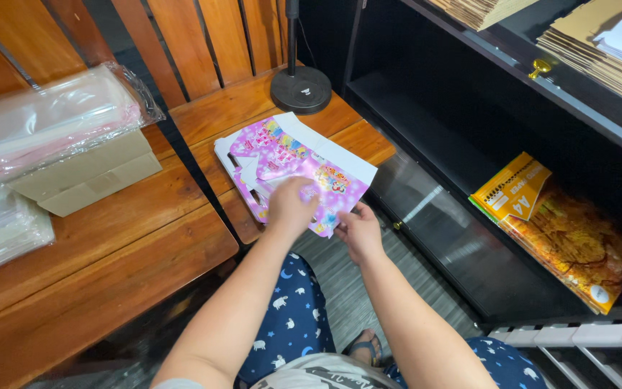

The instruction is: The person repeatedly picks up small stacks of pink patterned papers from a wooden bench and places them onto a shelf. The person handles the papers by hand, moving them between the bench and the shelf multiple times.

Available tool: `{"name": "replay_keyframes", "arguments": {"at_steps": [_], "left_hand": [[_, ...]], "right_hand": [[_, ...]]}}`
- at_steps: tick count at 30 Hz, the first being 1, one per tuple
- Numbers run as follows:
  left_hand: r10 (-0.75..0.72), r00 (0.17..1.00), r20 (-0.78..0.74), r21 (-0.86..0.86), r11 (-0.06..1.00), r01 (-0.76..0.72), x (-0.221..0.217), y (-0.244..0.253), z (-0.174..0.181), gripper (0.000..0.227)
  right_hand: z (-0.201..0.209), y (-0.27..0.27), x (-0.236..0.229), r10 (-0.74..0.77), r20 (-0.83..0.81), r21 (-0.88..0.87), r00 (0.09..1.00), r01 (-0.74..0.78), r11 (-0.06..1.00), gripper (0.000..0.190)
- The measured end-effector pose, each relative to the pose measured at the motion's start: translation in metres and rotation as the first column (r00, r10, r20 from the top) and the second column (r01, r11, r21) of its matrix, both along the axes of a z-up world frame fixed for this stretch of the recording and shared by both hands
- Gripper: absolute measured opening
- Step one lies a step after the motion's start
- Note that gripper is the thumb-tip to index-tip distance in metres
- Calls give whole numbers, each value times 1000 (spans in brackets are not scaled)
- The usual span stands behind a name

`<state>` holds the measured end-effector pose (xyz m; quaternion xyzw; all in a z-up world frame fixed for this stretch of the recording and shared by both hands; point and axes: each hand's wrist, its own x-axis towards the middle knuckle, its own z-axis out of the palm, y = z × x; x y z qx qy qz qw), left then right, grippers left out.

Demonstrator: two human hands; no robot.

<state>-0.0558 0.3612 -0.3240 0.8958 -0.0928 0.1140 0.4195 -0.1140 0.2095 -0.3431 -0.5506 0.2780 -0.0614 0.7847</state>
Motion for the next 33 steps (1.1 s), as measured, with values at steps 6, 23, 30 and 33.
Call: {"name": "replay_keyframes", "arguments": {"at_steps": [6, 23, 30, 33], "left_hand": [[205, 976, -78, 116, 974, -195, 19, 44, 10, 40], [302, 952, -45, 186, 939, -289, 28, 68, 2, 49], [290, 922, -256, -181, 923, -340, 35, 93, 17, 38], [275, 905, -325, -226, 906, -357, 42, 104, 8, 42]], "right_hand": [[-1, 3, -3, -124, 41, -95, 991, 128, 987, 43], [0, 10, -6, -206, 59, -55, 977, 209, 976, 43], [2, -10, -2, -169, 116, 90, 979, 159, 983, 40], [9, -19, -5, -157, 124, 109, 980, 143, 984, 37]]}}
